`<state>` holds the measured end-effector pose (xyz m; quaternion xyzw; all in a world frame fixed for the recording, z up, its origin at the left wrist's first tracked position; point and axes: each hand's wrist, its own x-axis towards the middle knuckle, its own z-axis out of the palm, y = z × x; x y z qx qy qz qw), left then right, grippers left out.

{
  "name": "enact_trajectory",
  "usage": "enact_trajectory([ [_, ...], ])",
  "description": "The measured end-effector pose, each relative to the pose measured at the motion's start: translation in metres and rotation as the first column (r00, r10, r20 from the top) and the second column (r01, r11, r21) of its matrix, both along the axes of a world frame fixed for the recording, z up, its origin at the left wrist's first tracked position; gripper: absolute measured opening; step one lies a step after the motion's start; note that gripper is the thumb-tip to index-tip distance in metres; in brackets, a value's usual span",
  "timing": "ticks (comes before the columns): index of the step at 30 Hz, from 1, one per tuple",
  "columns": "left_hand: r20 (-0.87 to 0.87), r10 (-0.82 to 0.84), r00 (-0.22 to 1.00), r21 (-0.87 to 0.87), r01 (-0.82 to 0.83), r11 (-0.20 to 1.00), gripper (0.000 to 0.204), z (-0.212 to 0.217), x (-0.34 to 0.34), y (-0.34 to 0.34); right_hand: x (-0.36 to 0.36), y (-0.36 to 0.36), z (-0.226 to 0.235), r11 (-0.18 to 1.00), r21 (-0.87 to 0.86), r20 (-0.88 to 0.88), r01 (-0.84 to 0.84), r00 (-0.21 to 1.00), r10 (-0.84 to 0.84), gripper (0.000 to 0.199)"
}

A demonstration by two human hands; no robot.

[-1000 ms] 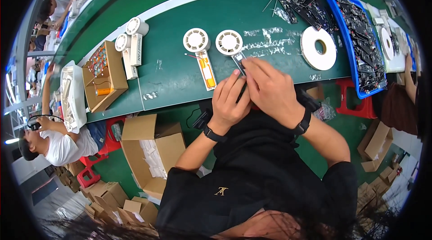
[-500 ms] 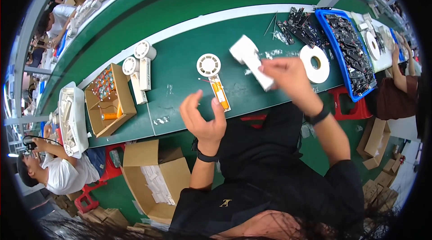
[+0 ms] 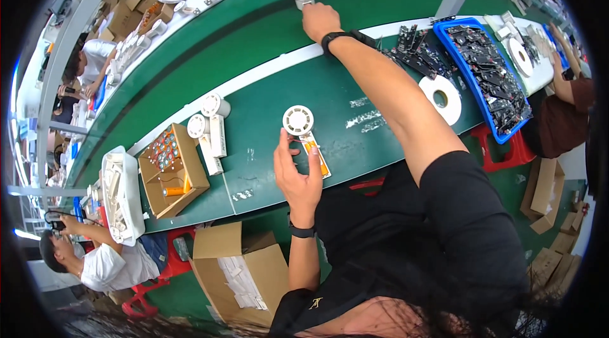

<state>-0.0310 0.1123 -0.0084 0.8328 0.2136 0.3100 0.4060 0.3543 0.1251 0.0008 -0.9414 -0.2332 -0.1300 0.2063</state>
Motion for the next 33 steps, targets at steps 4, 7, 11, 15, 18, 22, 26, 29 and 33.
enact_trajectory([
  [4,0.043,0.004,0.999,-0.133,0.002,0.991,0.057,-0.010,-0.004,-0.001,-0.031,-0.035,0.026,0.992,-0.059,-0.150,-0.114,0.983,0.104,0.043],
  [7,0.112,-0.002,0.994,-0.330,0.039,0.943,0.056,-0.017,-0.004,0.002,-0.073,-0.098,0.055,0.960,0.152,0.015,-0.237,0.971,0.237,0.040],
  [11,0.201,0.036,0.979,-0.178,0.000,0.984,0.041,-0.007,-0.005,-0.005,-0.137,-0.216,0.069,0.997,0.031,-0.003,-0.074,0.997,0.074,0.032],
  [15,0.026,-0.033,0.999,0.048,0.031,0.998,0.026,0.005,-0.001,-0.006,-0.146,-0.278,0.027,0.999,0.003,0.041,0.048,0.998,-0.048,0.029],
  [18,0.076,0.033,0.997,-0.041,-0.030,0.999,0.012,-0.003,0.005,-0.008,-0.143,-0.283,0.008,0.994,0.022,0.067,0.104,0.992,-0.105,0.029],
  [22,0.172,-0.037,0.984,0.229,-0.003,0.973,0.012,-0.010,0.014,-0.014,-0.128,-0.278,0.008,0.983,-0.014,0.040,0.182,0.983,-0.181,0.028],
  [26,0.171,-0.104,0.980,0.281,0.053,0.958,0.013,-0.008,0.009,-0.021,-0.123,-0.287,0.020,0.990,-0.051,0.044,0.131,0.991,-0.129,0.028],
  [29,0.170,-0.095,0.981,0.289,0.042,0.956,0.009,-0.007,-0.003,-0.025,-0.137,-0.291,0.032,0.990,0.134,0.008,0.045,0.999,-0.046,0.027],
  [33,0.172,-0.029,0.985,0.095,0.013,0.995,0.008,-0.004,-0.012,-0.033,-0.210,-0.280,0.050,0.565,0.776,-0.621,0.279,0.488,0.613,0.020],
])
